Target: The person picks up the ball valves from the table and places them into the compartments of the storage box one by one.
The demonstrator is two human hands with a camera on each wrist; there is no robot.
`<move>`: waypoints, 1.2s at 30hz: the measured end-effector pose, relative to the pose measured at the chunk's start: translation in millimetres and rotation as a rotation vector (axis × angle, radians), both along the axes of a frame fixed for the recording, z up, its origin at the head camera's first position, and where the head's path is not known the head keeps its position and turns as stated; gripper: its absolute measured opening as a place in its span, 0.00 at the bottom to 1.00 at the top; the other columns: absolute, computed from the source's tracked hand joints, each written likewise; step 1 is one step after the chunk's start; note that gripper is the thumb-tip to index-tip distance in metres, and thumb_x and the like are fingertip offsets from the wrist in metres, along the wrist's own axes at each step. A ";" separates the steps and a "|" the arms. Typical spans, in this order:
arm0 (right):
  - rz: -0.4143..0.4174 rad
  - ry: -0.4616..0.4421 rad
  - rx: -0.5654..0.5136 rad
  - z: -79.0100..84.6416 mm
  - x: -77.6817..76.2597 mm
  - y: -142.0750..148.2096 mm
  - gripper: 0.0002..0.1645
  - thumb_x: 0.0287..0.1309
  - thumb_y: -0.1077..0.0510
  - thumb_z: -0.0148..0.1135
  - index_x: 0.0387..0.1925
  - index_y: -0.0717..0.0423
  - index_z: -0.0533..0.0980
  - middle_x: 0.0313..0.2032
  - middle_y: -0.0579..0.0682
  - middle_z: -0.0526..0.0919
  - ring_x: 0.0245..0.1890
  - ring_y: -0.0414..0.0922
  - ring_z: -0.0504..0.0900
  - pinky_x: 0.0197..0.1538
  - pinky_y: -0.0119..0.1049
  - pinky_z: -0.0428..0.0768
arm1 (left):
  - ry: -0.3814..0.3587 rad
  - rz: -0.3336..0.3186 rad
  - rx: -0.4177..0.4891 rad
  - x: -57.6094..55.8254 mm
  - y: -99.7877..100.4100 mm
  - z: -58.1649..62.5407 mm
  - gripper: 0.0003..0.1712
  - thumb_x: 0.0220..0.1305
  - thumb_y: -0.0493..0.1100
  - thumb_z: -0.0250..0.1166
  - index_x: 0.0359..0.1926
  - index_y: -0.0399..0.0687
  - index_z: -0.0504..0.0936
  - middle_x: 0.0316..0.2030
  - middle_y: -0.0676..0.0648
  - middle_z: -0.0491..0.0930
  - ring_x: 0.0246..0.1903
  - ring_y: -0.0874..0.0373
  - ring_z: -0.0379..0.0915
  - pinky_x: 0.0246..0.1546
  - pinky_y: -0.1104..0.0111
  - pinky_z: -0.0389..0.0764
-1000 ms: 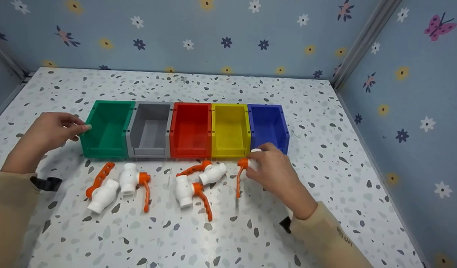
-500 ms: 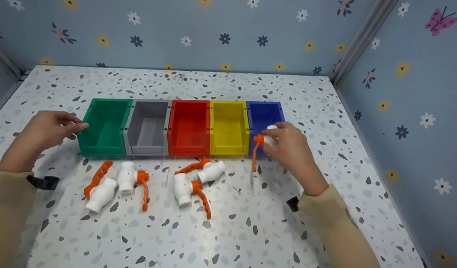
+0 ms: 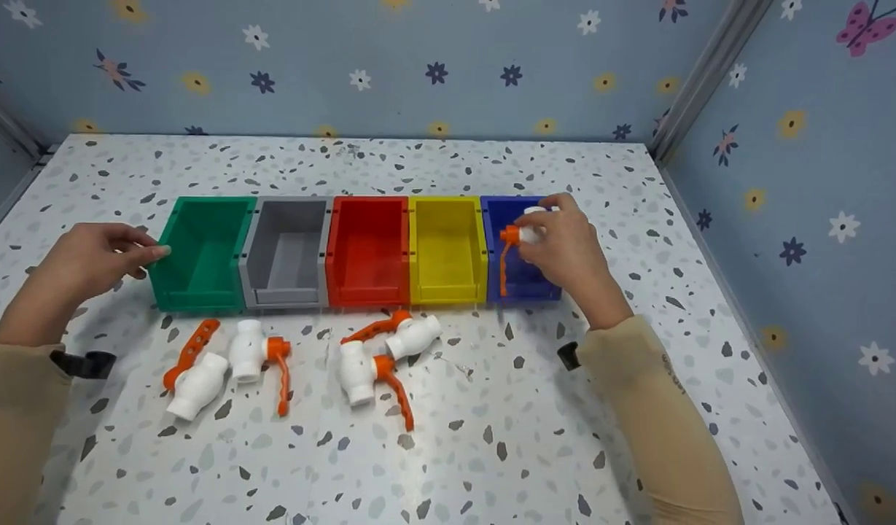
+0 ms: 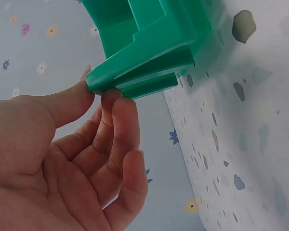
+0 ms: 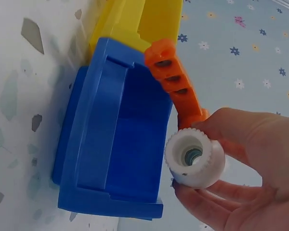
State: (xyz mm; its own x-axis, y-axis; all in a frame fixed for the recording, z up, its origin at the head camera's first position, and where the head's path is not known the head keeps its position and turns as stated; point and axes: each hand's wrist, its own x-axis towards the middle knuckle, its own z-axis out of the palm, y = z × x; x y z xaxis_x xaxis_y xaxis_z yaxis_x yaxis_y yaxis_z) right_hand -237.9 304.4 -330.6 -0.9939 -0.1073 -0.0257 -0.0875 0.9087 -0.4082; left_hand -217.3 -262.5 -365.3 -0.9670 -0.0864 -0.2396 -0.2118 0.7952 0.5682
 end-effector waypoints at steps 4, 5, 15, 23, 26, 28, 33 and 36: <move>-0.021 0.001 0.003 -2.6 -10.3 -2.6 0.22 0.62 0.54 0.67 0.58 0.51 0.80 0.69 0.59 0.60 0.66 0.64 0.62 0.63 0.62 0.67 | -0.004 0.005 0.001 0.7 0.8 -1.2 0.34 0.72 0.59 0.58 0.60 0.32 0.72 0.49 0.31 0.77 0.46 0.38 0.76 0.44 0.49 0.75; -0.016 0.008 0.009 -3.6 -12.7 -2.6 0.22 0.62 0.55 0.67 0.58 0.52 0.80 0.69 0.59 0.60 0.66 0.64 0.62 0.64 0.62 0.66 | 0.001 0.003 -0.001 0.7 1.2 -1.4 0.34 0.72 0.59 0.58 0.60 0.32 0.72 0.49 0.31 0.77 0.46 0.38 0.76 0.44 0.49 0.75; 0.013 -0.016 0.061 -13.3 -30.2 -7.3 0.21 0.66 0.59 0.62 0.60 0.56 0.79 0.70 0.63 0.61 0.68 0.66 0.61 0.65 0.63 0.63 | 0.008 -0.008 -0.005 0.2 1.3 3.1 0.34 0.73 0.58 0.58 0.61 0.31 0.72 0.49 0.31 0.77 0.46 0.38 0.76 0.45 0.49 0.76; 0.030 0.010 0.080 -27.0 -33.8 -18.4 0.17 0.67 0.61 0.61 0.56 0.60 0.79 0.66 0.65 0.60 0.57 0.66 0.70 0.61 0.61 0.70 | 0.000 -0.006 0.005 3.2 1.1 0.1 0.33 0.73 0.58 0.58 0.60 0.32 0.73 0.49 0.31 0.77 0.47 0.38 0.76 0.44 0.49 0.76; 0.018 0.000 0.087 -30.4 -34.9 -21.6 0.17 0.68 0.60 0.60 0.57 0.59 0.79 0.65 0.64 0.58 0.52 0.65 0.72 0.59 0.61 0.72 | -0.003 -0.005 0.005 3.7 0.3 -0.2 0.33 0.73 0.58 0.57 0.61 0.32 0.72 0.50 0.31 0.77 0.47 0.38 0.76 0.44 0.49 0.76; 0.014 -0.001 0.086 -32.5 -36.1 -23.0 0.18 0.69 0.60 0.59 0.57 0.59 0.78 0.64 0.64 0.57 0.51 0.64 0.72 0.57 0.60 0.73 | 0.002 -0.003 0.003 3.3 -0.1 -0.2 0.33 0.73 0.58 0.58 0.61 0.32 0.72 0.50 0.31 0.77 0.47 0.38 0.76 0.44 0.50 0.76; 0.037 0.020 0.122 -39.2 -38.2 -23.4 0.17 0.68 0.61 0.59 0.56 0.60 0.79 0.59 0.65 0.59 0.45 0.63 0.74 0.52 0.58 0.76 | 0.006 -0.009 -0.001 1.8 0.7 0.2 0.33 0.73 0.58 0.57 0.60 0.32 0.73 0.48 0.32 0.78 0.45 0.39 0.77 0.41 0.52 0.76; 0.065 0.034 0.158 -42.9 -40.7 -24.0 0.16 0.68 0.62 0.57 0.55 0.61 0.80 0.57 0.65 0.61 0.43 0.62 0.75 0.49 0.56 0.77 | 0.011 -0.012 -0.001 1.4 1.5 0.8 0.33 0.73 0.58 0.57 0.60 0.32 0.73 0.48 0.32 0.78 0.45 0.39 0.77 0.40 0.52 0.76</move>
